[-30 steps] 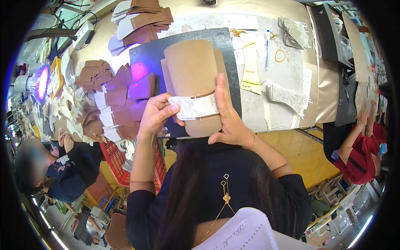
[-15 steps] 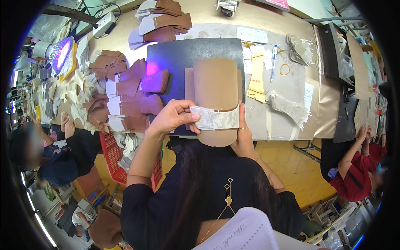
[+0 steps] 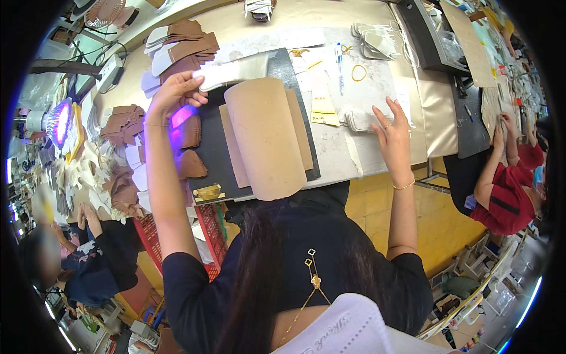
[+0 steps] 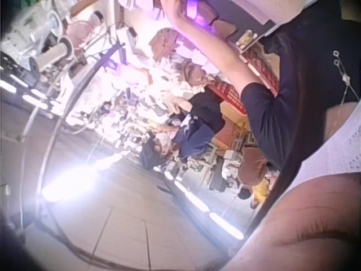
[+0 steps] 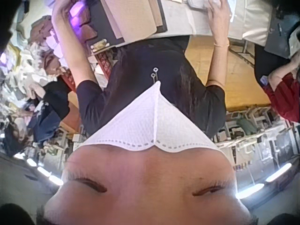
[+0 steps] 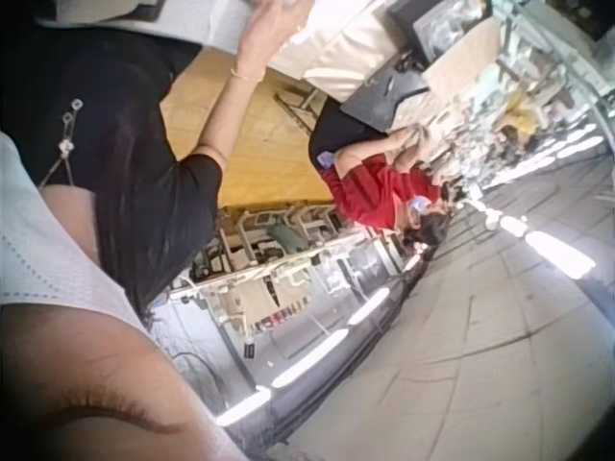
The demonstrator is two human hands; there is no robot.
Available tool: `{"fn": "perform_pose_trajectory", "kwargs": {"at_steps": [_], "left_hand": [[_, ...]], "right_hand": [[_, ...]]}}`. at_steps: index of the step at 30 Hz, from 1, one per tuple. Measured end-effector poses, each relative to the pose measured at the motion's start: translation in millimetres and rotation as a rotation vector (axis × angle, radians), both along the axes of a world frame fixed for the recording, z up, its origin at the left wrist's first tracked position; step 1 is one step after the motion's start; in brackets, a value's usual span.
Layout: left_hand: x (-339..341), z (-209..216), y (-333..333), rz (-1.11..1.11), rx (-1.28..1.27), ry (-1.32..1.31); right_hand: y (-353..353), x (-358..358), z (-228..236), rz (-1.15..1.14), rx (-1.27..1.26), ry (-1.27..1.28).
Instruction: The person repeatedly picks up a white mask blank and a brown fabric piece, aligns them, and presses them together by hand. The person places each assembled unit on the table and continues the same process with additional blanks and fabric pieces.
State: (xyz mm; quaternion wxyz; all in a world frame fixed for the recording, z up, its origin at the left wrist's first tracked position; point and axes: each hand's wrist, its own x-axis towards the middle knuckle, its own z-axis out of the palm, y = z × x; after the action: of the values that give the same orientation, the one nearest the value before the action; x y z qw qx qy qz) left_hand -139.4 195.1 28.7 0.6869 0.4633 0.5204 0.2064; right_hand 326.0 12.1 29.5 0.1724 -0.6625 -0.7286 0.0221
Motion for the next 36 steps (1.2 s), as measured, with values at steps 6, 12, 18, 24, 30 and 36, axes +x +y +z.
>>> {"fn": "perform_pose_trajectory", "kwargs": {"at_steps": [6,12,18,24,30,36], "left_hand": [[-25,-8,-8,0.009,0.172,0.428],[-112,37,-75,0.389,0.322,0.738],[-169,5,-125,0.497,0.255,1.305],[-162,-28,-134,0.5,0.343,1.43],[-170,-29,-133,0.582,0.198,1.338],[-181,-39,-135,0.66,0.234,1.302]], "right_hand": [[-2,14,-16,0.018,0.008,0.019],[-4,7,-17,0.057,0.079,-0.082],[1,12,-5,0.096,-0.101,-0.046],[9,15,15,0.024,-0.312,-0.024],[13,25,19,0.014,-0.373,0.164],[13,24,25,0.013,-0.284,0.32]]}}
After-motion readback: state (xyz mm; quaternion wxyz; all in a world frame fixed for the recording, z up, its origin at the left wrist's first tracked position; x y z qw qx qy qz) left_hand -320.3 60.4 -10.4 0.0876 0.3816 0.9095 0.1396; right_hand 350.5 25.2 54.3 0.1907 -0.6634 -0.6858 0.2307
